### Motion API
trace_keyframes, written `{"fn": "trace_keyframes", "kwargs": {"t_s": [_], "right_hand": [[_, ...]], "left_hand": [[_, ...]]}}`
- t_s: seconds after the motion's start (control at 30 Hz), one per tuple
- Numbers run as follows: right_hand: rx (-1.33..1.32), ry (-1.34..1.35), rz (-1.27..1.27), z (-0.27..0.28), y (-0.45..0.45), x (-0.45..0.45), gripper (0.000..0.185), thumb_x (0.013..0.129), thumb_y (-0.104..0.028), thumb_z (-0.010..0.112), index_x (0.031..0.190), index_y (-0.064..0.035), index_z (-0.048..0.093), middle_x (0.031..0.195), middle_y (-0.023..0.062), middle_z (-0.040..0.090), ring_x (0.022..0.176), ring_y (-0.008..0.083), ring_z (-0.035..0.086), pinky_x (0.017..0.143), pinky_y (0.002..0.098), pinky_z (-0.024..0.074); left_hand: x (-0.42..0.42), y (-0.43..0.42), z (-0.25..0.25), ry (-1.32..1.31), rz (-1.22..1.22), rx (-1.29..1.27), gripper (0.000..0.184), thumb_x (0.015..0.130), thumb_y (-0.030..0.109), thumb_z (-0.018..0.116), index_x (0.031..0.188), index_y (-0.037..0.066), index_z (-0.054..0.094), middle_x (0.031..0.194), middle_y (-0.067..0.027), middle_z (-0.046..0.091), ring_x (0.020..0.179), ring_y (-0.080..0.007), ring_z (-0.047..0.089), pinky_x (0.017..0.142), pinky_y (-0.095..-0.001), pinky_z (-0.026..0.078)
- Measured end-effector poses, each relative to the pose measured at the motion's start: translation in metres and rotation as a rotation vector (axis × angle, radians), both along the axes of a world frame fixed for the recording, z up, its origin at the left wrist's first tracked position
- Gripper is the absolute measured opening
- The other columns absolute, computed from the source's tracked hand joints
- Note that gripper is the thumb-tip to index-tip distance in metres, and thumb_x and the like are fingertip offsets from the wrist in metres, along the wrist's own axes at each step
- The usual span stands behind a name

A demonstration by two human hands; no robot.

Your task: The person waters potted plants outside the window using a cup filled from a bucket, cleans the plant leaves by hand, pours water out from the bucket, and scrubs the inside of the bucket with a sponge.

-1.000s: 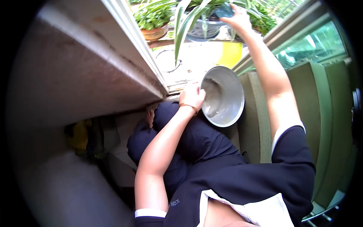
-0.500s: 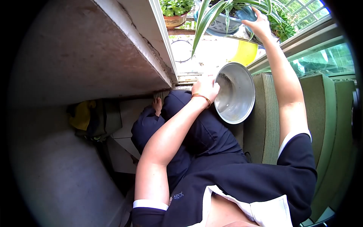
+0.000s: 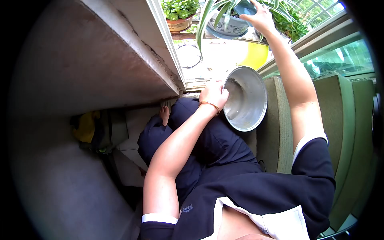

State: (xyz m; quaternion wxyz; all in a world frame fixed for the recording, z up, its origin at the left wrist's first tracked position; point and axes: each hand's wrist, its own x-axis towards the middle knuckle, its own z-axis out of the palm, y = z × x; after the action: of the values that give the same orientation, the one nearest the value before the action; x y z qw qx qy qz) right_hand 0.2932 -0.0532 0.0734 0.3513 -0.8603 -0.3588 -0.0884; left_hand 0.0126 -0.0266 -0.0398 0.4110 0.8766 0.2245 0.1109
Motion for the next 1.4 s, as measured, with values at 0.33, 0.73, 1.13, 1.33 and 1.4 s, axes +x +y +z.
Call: {"fn": "trace_keyframes", "kwargs": {"t_s": [0.33, 0.73, 1.13, 1.33, 1.4], "right_hand": [[-0.172, -0.227, -0.147, -0.023, -0.004, 0.028, 0.083, 0.06, -0.046, 0.074, 0.134, -0.0222, 0.045, 0.119, 0.0231, 0.05, 0.116, 0.0372, 0.046, 0.099, 0.0425, 0.0382], [-0.009, -0.004, -0.084, -0.019, -0.033, 0.04, 0.082, 0.06, -0.038, 0.078, 0.13, -0.009, 0.049, 0.112, 0.0179, 0.059, 0.1, 0.0257, 0.06, 0.09, 0.0329, 0.0457], [0.399, 0.489, 0.063, 0.006, -0.021, 0.013, 0.089, 0.073, -0.033, 0.073, 0.139, -0.0021, 0.021, 0.125, 0.0184, 0.046, 0.106, 0.0254, 0.053, 0.085, 0.0366, 0.0455], [0.364, 0.714, 0.342, -0.021, -0.083, -0.059, 0.081, 0.069, -0.026, 0.077, 0.132, -0.0021, 0.033, 0.119, 0.0153, 0.052, 0.108, 0.0214, 0.051, 0.092, 0.0338, 0.0411], [0.274, 0.862, 0.338, -0.038, -0.114, -0.095, 0.076, 0.071, -0.02, 0.076, 0.131, -0.0013, 0.034, 0.118, 0.0149, 0.053, 0.105, 0.0219, 0.053, 0.093, 0.035, 0.0421]], "left_hand": [[0.001, 0.0, 0.001, 0.052, -0.009, 0.012, 0.026, 0.076, 0.024, 0.06, 0.067, 0.0, 0.057, 0.113, -0.0125, 0.061, 0.089, -0.0309, 0.061, 0.076, -0.0389, 0.049], [0.0, 0.0, 0.002, 0.024, -0.004, -0.028, 0.023, 0.075, 0.022, 0.06, 0.067, 0.001, 0.059, 0.109, -0.0118, 0.062, 0.089, -0.0299, 0.061, 0.078, -0.0385, 0.048], [-0.002, 0.0, -0.002, 0.018, 0.001, -0.022, 0.022, 0.078, 0.024, 0.057, 0.08, 0.004, 0.066, 0.106, -0.012, 0.06, 0.093, -0.0289, 0.059, 0.081, -0.0381, 0.047], [-0.002, 0.001, 0.007, 0.132, -0.002, 0.012, 0.027, 0.08, 0.028, 0.055, 0.084, 0.004, 0.064, 0.101, -0.0151, 0.058, 0.09, -0.0318, 0.059, 0.078, -0.0418, 0.048], [0.0, -0.001, 0.003, 0.145, 0.023, 0.018, 0.028, 0.08, 0.029, 0.054, 0.087, 0.004, 0.063, 0.102, -0.0159, 0.057, 0.089, -0.0325, 0.059, 0.077, -0.0427, 0.048]]}}
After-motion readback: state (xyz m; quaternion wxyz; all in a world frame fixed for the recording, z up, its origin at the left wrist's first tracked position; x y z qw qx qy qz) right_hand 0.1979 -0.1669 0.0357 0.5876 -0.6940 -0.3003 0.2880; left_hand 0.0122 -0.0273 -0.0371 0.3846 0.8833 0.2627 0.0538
